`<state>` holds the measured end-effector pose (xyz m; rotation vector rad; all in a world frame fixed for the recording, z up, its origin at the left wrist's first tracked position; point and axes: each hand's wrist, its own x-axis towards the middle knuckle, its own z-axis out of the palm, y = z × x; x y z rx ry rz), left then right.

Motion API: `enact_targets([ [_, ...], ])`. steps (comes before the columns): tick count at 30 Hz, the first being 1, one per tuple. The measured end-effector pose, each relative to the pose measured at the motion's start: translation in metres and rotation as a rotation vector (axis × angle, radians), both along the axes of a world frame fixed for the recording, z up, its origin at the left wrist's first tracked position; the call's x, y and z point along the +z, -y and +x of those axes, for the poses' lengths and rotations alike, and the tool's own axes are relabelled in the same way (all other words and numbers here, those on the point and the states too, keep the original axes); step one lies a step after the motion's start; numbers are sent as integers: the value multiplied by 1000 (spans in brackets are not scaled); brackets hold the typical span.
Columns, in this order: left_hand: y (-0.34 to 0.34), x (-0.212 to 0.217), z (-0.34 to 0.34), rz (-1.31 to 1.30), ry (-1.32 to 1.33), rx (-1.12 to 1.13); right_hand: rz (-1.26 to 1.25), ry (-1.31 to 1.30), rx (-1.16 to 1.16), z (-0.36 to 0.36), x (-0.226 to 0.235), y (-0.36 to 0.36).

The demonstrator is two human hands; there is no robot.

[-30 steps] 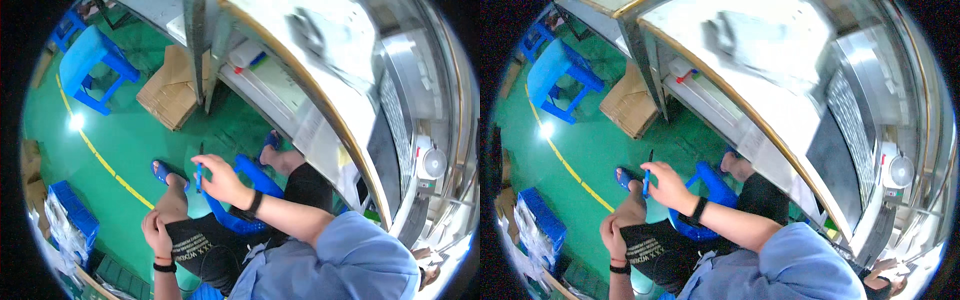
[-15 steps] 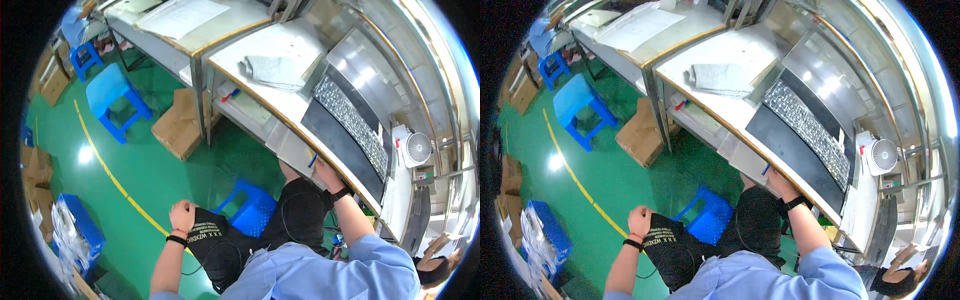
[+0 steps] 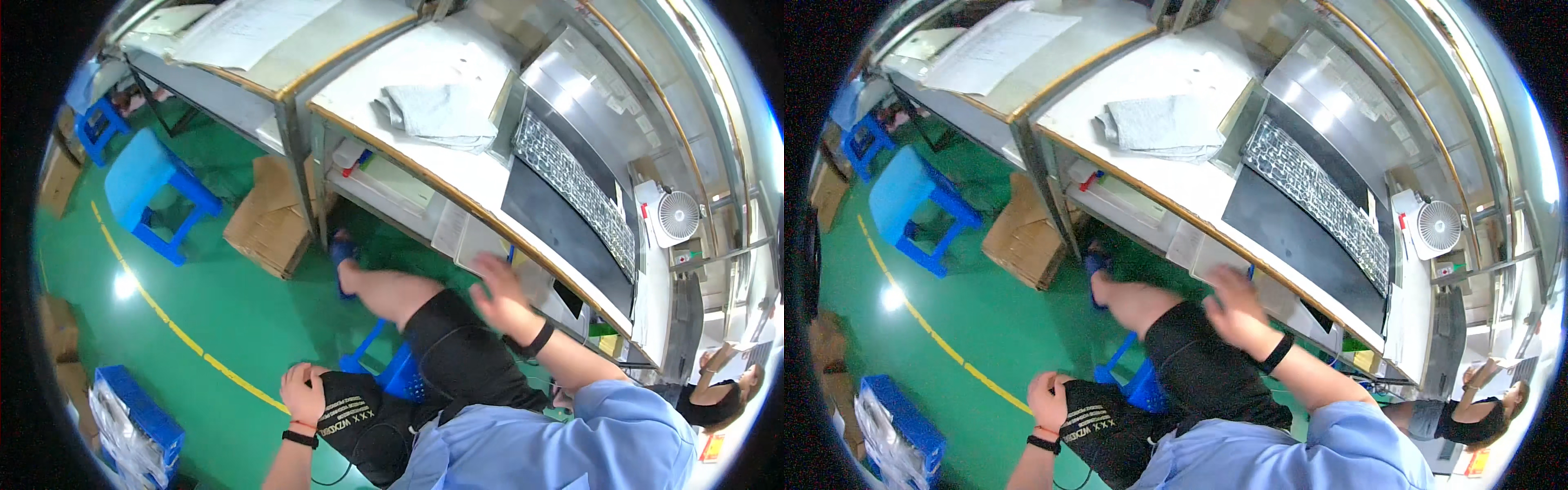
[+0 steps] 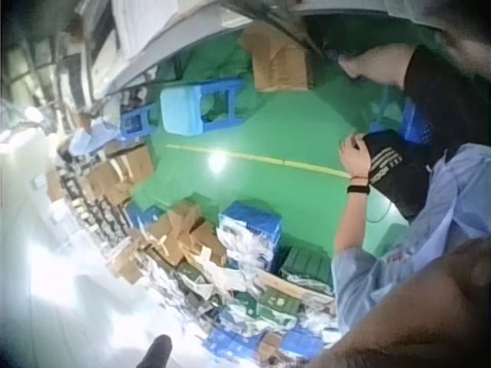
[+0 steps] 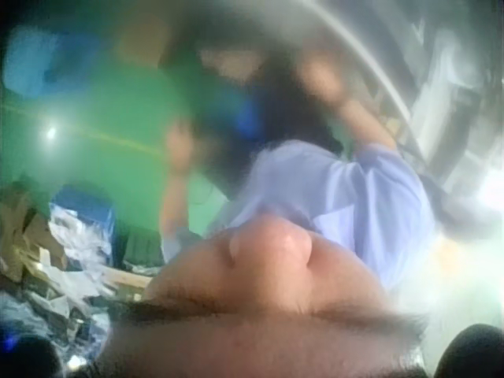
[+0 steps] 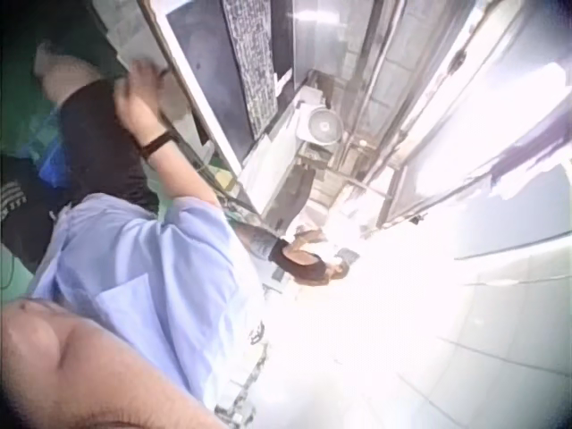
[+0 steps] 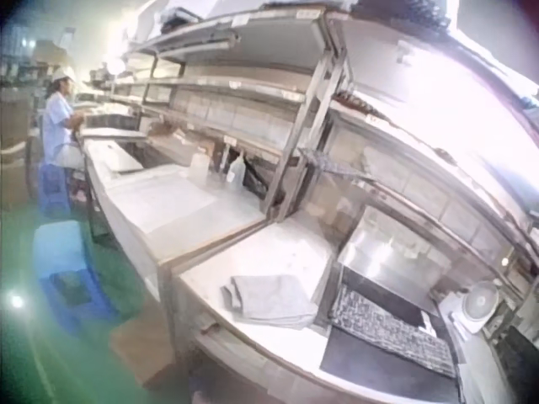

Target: Inspecting and labeling keyboard components on a fabrication floor.

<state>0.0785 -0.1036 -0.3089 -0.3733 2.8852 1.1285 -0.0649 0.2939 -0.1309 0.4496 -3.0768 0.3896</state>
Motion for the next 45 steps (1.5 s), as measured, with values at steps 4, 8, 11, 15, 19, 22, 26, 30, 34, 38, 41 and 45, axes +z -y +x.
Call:
enact_targets([
  [4, 10, 9, -3, 75, 5, -54, -281, 402, 381, 4, -5, 77],
  [8, 30, -5, -2, 178, 56, 12, -126, 543, 543, -20, -29, 137],
  [11, 51, -19, -23, 124, 32, -38, -200, 514, 522, -42, -43, 190],
  [15, 68, -25, -52, 275, 230, 61, -292, 525, 577, -65, 0, 291],
  [19, 67, -54, -39, 421, 232, -265, -445, 554, 739, -46, 82, 377],
  [22, 88, 36, -37, 365, 361, -259, -522, 578, 872, -41, 181, 418],
  [26, 129, 174, -33, 533, -134, -45, -461, 469, 861, -47, 304, 437],
  [30, 230, 440, -18, 917, -116, 65, -689, 430, 816, -44, 389, 508],
  [34, 288, 559, -38, 793, -282, -210, -967, 307, 866, -45, 456, 623],
  [38, 337, 559, -85, 708, -304, -147, -1084, 267, 1028, -60, 475, 725],
  [41, 406, 551, -124, 777, -305, -133, -1286, 455, 940, -97, 462, 796],
  [45, 517, 545, -171, 863, -350, -86, -1395, 856, 788, -140, 457, 901],
])
